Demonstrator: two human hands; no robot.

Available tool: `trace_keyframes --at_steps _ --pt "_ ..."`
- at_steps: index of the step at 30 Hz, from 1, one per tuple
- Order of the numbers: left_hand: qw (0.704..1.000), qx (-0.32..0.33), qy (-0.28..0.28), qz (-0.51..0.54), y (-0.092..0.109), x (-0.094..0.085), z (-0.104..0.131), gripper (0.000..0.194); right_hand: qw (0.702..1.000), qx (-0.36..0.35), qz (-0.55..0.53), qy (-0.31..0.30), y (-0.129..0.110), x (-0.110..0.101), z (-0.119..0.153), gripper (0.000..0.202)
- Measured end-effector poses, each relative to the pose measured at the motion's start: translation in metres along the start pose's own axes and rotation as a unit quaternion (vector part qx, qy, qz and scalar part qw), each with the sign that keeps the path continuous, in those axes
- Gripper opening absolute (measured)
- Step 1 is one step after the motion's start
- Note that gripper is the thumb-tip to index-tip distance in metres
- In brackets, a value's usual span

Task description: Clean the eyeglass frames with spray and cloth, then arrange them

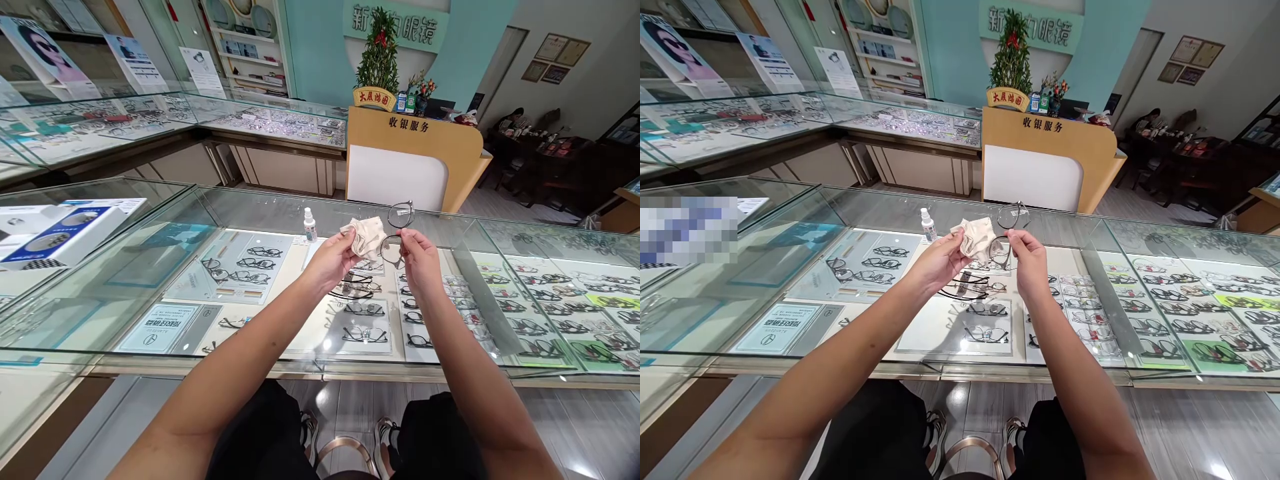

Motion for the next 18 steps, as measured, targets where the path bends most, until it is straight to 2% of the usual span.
trace_keyframes --at_steps 9,11,16,18 --pt "0.991 -0.009 -0.134 -0.025 -0.010 0.016 0.008 0.035 0.999 0.033 -0.034 -0.006 0.000 0.004 0.002 0.039" --pt "0.990 -0.004 -0.137 -0.023 -0.008 0.017 0.008 0.036 0.998 0.039 -0.046 -0.006 0.001 0.004 0.002 0.038" --pt "0.995 0.009 -0.102 0.016 0.002 0.015 0.006 0.029 0.998 0.030 -0.061 0.007 -0.003 -0.003 -0.001 0.035" --pt "0.994 0.001 -0.112 0.015 0.002 0.017 0.006 0.031 0.998 0.036 -0.059 0.007 -0.003 -0.003 -0.001 0.036"
Point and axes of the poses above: each hand's wrist, its own z-axis away from the middle knuckle, its own x-axis out of the palm, y = z × x, the point moved 7 cm from there along -z, towards the middle knuckle, and after that the axes turned 14 degrees about x, right-handed, at the moved point
